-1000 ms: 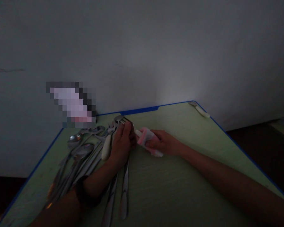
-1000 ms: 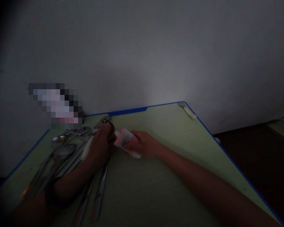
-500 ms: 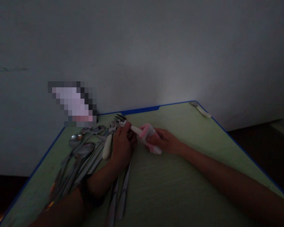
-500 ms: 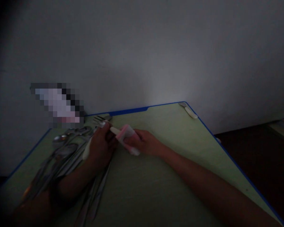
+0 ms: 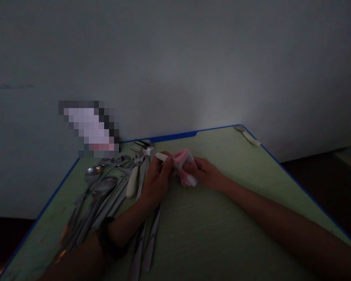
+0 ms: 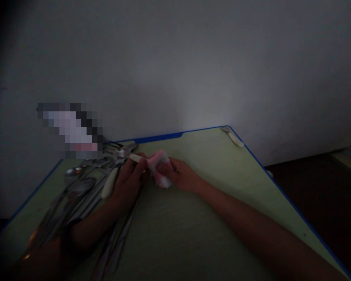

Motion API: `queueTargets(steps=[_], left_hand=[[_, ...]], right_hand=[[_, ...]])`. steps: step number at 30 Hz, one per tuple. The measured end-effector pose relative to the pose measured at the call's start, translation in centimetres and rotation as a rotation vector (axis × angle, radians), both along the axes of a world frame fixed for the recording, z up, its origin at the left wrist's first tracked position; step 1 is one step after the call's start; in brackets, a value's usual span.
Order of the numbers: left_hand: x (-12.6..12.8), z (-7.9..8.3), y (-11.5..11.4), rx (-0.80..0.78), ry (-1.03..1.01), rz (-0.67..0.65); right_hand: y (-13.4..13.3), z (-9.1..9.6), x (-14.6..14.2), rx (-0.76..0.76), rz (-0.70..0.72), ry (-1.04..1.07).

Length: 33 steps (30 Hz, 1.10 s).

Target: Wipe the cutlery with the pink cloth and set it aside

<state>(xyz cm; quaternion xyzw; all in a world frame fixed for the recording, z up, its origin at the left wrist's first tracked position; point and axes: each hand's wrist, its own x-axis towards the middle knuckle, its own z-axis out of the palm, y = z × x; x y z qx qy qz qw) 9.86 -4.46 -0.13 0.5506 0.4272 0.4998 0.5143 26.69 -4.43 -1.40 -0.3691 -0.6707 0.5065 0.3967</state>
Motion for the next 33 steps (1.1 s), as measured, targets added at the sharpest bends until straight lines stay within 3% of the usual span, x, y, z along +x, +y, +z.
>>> queueTargets(steps=[6,11,14,17,21,27,33], left_hand=[[0.0,-0.1,0.0,-0.022,-0.072,0.117],[0.1,-0.2,-0.5,0.068,-0.014,-0.112],[0.2,-0.2,-1.0,0.067,0.063,-0.274],[0.2,-0.1,-1.4,0.091,0.192,-0.336],[-0.1,0.1,-1.4,0.119,0.309,-0.297],[-0.6,0.1,-1.2,0.136,0.425,-0.343],[-0.1,0.7,-1.3,0.155,0.616,-0.335]], right_hand=[[0.7,-0.7,-0.2,-0.171,-0.131,0.307],[1.6,0.2,-0.5,-0.417,-0.247,0.841],[1.8,1.1,-0.6,-0.465,-0.218,0.986],[1.7,1.3,-0.6,-0.492,-0.193,1.027],[1.8,1.1,-0.4,-0.524,-0.170,1.016],[1.7,0.9,0.0,-0.585,-0.198,1.023],[1.5,0.8,0.2,-0.568,-0.126,0.951]])
